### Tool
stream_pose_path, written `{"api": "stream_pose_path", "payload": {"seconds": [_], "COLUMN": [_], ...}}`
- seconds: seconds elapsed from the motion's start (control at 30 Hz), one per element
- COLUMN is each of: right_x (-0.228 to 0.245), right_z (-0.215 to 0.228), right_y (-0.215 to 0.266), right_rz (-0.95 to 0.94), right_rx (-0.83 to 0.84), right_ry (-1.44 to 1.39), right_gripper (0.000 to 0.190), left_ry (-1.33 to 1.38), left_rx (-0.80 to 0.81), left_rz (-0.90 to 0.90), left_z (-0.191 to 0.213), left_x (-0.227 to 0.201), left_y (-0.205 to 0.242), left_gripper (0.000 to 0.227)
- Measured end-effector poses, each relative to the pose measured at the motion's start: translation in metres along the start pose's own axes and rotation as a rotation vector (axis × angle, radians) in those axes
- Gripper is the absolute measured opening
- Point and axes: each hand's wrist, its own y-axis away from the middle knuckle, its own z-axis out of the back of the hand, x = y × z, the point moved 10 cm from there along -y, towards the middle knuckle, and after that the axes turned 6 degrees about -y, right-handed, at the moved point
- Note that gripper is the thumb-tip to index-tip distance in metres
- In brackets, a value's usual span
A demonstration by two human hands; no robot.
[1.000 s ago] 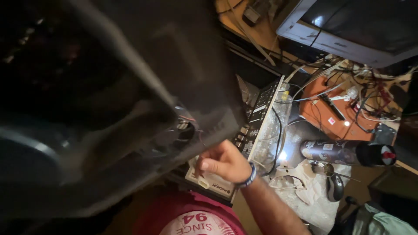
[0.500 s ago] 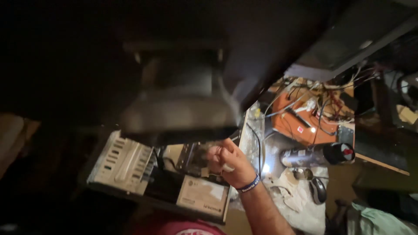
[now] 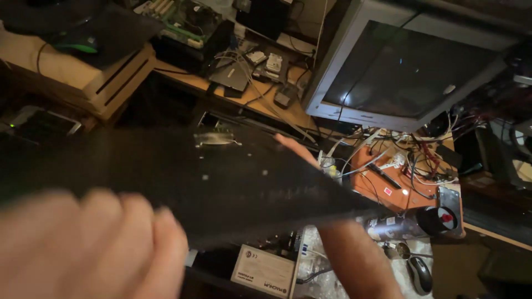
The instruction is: Disassembling and reassembling a computer tower, including internal cable management and securing the side panel with a power screwdriver.
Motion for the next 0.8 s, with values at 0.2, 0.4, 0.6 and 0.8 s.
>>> {"api": "stream_pose_path", "payload": {"seconds": [0.2, 0.4, 0.6, 0.8], "right_x": [0.058, 0.111, 0.134, 0.183], "right_z": [-0.053, -0.076, -0.074, -0.093], "right_y": [-0.056, -0.054, -0.033, -0.001], "right_rz": [-0.424, -0.209, -0.141, -0.052], "right_rx": [-0.436, -0.257, -0.252, -0.281], "right_ry": [-0.687, -0.806, -0.766, -0.617], "right_gripper": [0.054, 0.042, 0.05, 0.036], "left_ry": [-0.231, -0.176, -0.099, -0.063], "left_rx": [-0.492, -0.568, -0.66, -0.491], "left_rz": [-0.471, -0.418, -0.253, -0.206], "left_z": [0.007, 0.001, 0.016, -0.034], "left_x": [-0.179, -0.179, -0.151, -0.117], "left_y": [0.058, 0.085, 0.081, 0.092], "left_gripper": [0.032, 0.024, 0.009, 0.026]}}
